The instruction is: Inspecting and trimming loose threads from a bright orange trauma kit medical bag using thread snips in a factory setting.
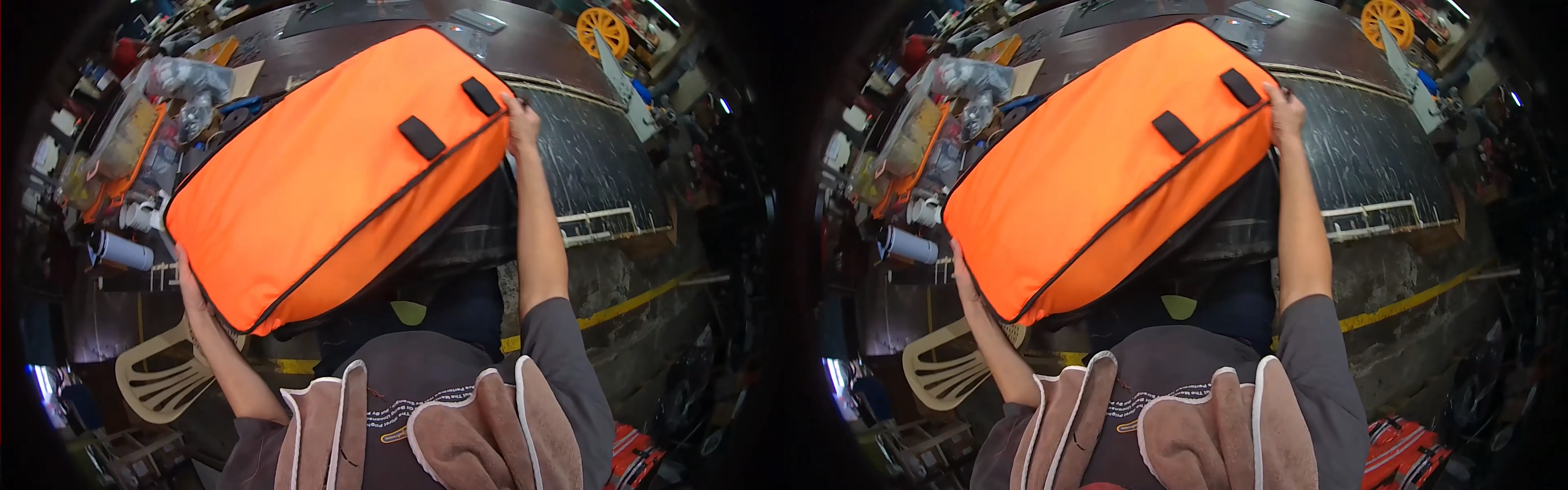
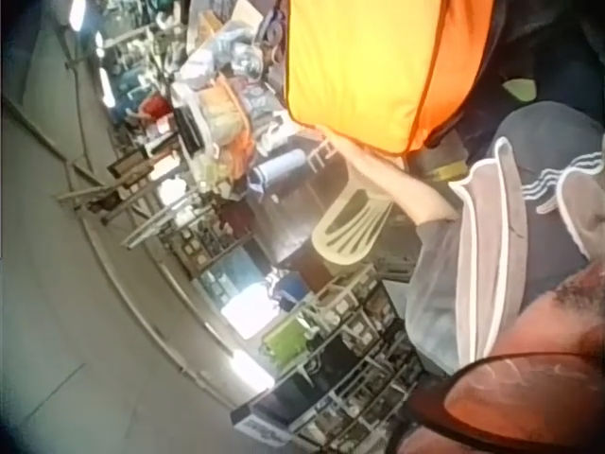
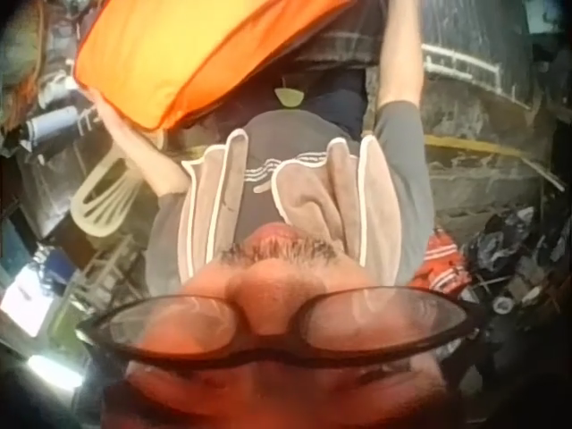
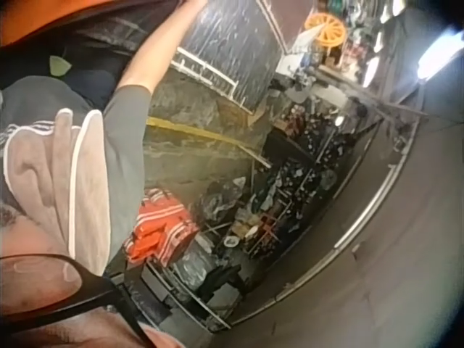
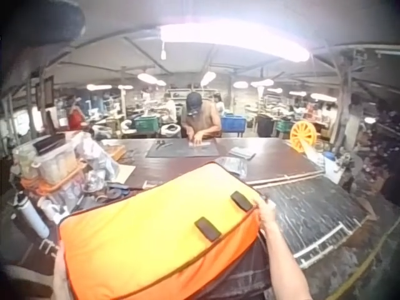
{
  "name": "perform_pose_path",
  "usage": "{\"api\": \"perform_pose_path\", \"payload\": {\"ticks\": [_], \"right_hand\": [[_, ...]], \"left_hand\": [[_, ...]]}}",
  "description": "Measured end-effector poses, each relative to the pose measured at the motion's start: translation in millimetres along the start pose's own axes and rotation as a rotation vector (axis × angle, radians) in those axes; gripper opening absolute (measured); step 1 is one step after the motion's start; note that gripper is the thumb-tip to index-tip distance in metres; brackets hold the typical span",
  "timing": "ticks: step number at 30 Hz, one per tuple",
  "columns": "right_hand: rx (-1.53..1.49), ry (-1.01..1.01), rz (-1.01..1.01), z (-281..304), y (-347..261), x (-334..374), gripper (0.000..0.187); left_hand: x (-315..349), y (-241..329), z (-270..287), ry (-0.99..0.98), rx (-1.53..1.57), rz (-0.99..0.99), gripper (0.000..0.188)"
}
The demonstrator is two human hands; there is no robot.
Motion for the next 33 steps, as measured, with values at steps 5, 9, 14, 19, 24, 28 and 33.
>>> {"api": "perform_pose_path", "payload": {"ticks": [5, 9, 14, 19, 24, 28, 33], "right_hand": [[-0.231, 0.127, -0.038, 59, -15, 27, 0.017], [-0.212, 0.281, -0.036, 128, -56, 65, 0.022], [-0.045, 0.460, 0.071, 193, -73, 94, 0.036], [0.238, 0.496, 0.018, 173, -84, 123, 0.041], [0.398, 0.532, 0.087, 210, -83, 103, 0.047], [0.264, 0.508, 0.183, 242, -70, 92, 0.044], [0.251, 0.386, 0.331, 206, -86, 110, 0.043]], "left_hand": [[-32, 12, -20, -0.104, 0.018, -0.167, 0.070], [-75, 36, -88, -0.237, -0.072, -0.148, 0.070], [-189, 32, -125, -0.140, -0.617, -0.183, 0.066], [-193, 32, -153, -0.115, -1.095, -0.548, 0.048], [-112, 28, -182, -0.113, -0.939, -0.653, 0.034], [-72, 33, -137, 0.108, -0.528, -0.500, 0.027], [-21, 30, -94, 0.159, -0.624, -0.541, 0.022]]}}
Point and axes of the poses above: each hand's wrist, its own x-axis away from the middle knuckle, its own z-axis out of the back of the hand, y = z × x, the point moved 8 cm from there along -x, towards the middle knuckle, and after that the axes turned 2 degrees about -x, right-handed, at the moved point
